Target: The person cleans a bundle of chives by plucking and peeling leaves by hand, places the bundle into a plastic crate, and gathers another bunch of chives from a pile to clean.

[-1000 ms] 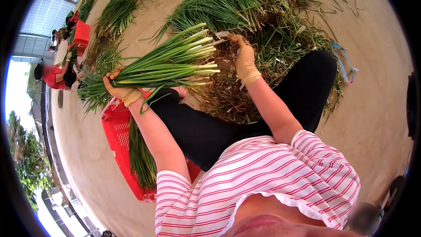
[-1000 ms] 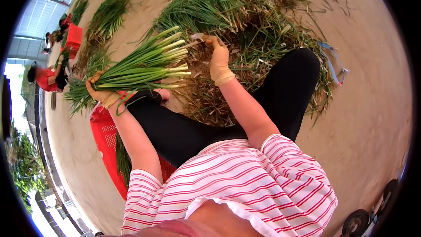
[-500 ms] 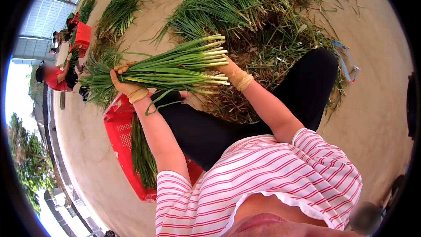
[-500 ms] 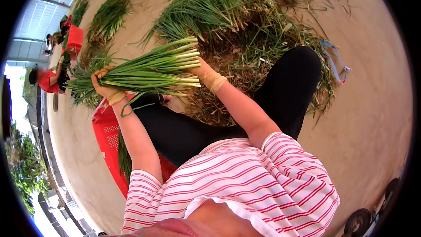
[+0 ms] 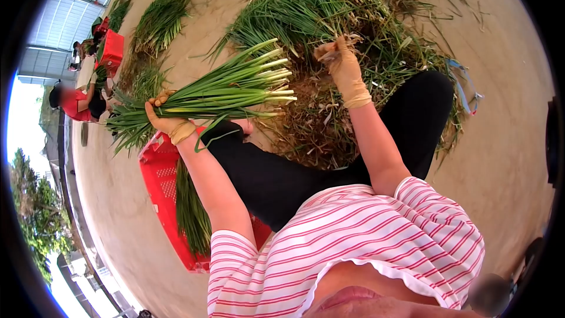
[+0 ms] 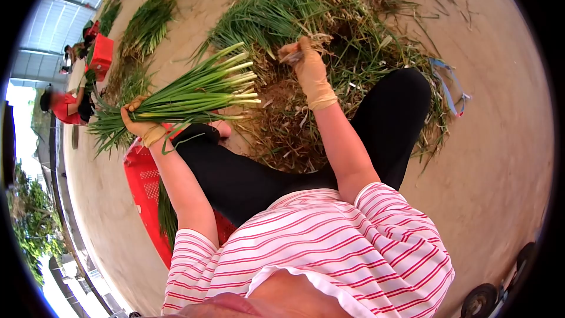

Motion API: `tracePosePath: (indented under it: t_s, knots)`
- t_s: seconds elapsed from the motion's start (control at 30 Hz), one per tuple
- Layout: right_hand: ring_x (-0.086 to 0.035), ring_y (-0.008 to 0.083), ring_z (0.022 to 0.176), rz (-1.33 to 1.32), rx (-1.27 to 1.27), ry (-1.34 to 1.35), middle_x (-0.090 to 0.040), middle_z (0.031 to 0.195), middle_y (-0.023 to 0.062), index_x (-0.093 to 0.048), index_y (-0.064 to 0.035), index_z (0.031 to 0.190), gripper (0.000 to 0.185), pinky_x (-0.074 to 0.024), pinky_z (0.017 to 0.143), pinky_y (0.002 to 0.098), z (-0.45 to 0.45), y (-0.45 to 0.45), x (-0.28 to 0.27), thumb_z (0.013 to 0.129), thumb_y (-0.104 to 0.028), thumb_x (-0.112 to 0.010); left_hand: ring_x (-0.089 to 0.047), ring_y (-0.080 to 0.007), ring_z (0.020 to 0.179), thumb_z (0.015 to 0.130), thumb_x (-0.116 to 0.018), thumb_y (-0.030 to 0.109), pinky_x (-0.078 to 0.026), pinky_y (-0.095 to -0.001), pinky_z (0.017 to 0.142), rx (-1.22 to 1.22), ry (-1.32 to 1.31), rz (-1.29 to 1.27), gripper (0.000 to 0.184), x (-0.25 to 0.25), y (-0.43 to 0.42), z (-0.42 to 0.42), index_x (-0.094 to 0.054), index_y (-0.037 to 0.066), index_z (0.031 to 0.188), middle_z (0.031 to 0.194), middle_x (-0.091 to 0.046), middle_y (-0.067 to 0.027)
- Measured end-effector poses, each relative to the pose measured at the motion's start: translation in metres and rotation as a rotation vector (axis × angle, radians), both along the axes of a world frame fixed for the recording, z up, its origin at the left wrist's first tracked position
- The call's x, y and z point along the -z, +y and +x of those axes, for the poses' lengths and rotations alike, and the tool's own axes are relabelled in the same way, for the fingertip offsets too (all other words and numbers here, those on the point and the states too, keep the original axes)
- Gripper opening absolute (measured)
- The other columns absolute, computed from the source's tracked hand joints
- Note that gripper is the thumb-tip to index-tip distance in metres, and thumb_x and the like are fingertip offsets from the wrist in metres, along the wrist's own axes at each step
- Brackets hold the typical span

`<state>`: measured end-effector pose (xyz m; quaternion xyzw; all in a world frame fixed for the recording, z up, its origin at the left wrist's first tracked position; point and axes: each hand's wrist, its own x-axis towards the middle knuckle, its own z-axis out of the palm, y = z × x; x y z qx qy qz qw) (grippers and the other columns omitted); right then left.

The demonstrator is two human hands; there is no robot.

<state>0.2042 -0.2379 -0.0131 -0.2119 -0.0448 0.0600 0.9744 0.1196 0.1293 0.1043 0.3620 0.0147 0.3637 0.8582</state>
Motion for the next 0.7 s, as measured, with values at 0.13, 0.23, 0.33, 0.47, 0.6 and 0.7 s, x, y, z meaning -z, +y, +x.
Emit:
tracePosePath:
  t_s: [0.13, 0.23, 0.33, 0.47, 0.6, 0.7]
  knots:
    - [-0.060, 0.0202, 0.080, -1.057, -0.187, -0.386, -0.065, 0.092, 0.0072, -0.063, -0.0024, 0.101, 0.027, -0.0454, 0.077, 0.0289, -0.029, 0.053, -0.020, 0.089, -0.023, -0.051, -0.049, -0.0133, 0.064, 0.083, -0.052, 0.028, -0.044, -0.0353, 0.074, 0.074, 0.024, -0.061, 0.017, -0.010, -0.019, -0.001, -0.052, 0.013, 0.074, 0.062, -0.048, 0.0034]
    - [-0.058, 0.0212, 0.084, -1.642, -0.136, -0.404, -0.064, 0.094, 0.0104, -0.060, -0.0011, 0.106, 0.029, -0.0446, 0.077, 0.0333, -0.038, 0.070, -0.026, 0.084, -0.019, -0.057, -0.049, -0.0116, 0.062, 0.082, -0.053, 0.027, -0.044, -0.0340, 0.075, 0.107, 0.013, -0.086, 0.016, -0.008, -0.023, 0.003, -0.051, 0.013, 0.074, 0.062, -0.048, 0.0038]
    - [-0.059, 0.0310, 0.085, -1.201, -0.093, -0.222, -0.063, 0.091, 0.0166, -0.058, -0.0009, 0.104, 0.029, -0.0449, 0.077, 0.0358, -0.031, 0.085, 0.003, 0.080, -0.017, -0.057, -0.049, -0.0116, 0.061, 0.082, -0.054, 0.026, -0.044, -0.0340, 0.075, 0.144, 0.008, -0.088, 0.016, -0.011, -0.036, 0.000, -0.052, 0.013, 0.074, 0.062, -0.048, 0.0041]
    - [-0.056, 0.0121, 0.076, -0.458, -0.310, 0.224, -0.061, 0.089, 0.0061, -0.057, -0.0016, 0.105, 0.027, -0.0465, 0.066, 0.0259, -0.027, 0.084, 0.009, 0.082, -0.015, -0.060, -0.049, -0.0116, 0.061, 0.083, -0.053, 0.026, -0.045, -0.0347, 0.075, 0.183, -0.001, -0.038, 0.016, -0.009, -0.034, 0.003, -0.052, 0.012, 0.074, 0.061, -0.048, 0.0043]
    - [-0.051, 0.0083, 0.073, -0.374, -0.439, 0.203, -0.058, 0.091, -0.0015, -0.057, -0.0105, 0.105, 0.019, -0.0444, 0.060, 0.0224, -0.025, 0.084, 0.014, 0.088, -0.017, -0.055, -0.049, -0.0116, 0.062, 0.083, -0.053, 0.026, -0.045, -0.0355, 0.076, 0.209, -0.015, -0.107, 0.017, -0.009, -0.033, 0.002, -0.052, 0.013, 0.074, 0.061, -0.048, 0.0049]
    - [-0.046, 0.0078, 0.064, -0.522, -0.463, 0.133, -0.056, 0.083, -0.0027, -0.057, -0.0115, 0.104, 0.018, -0.0412, 0.056, 0.0224, -0.026, 0.087, 0.014, 0.089, -0.020, -0.052, -0.050, -0.0114, 0.064, 0.085, -0.051, 0.027, -0.042, -0.0354, 0.082, 0.310, -0.005, -0.061, 0.018, -0.007, -0.031, 0.001, -0.054, 0.012, 0.076, 0.063, -0.050, 0.0053]
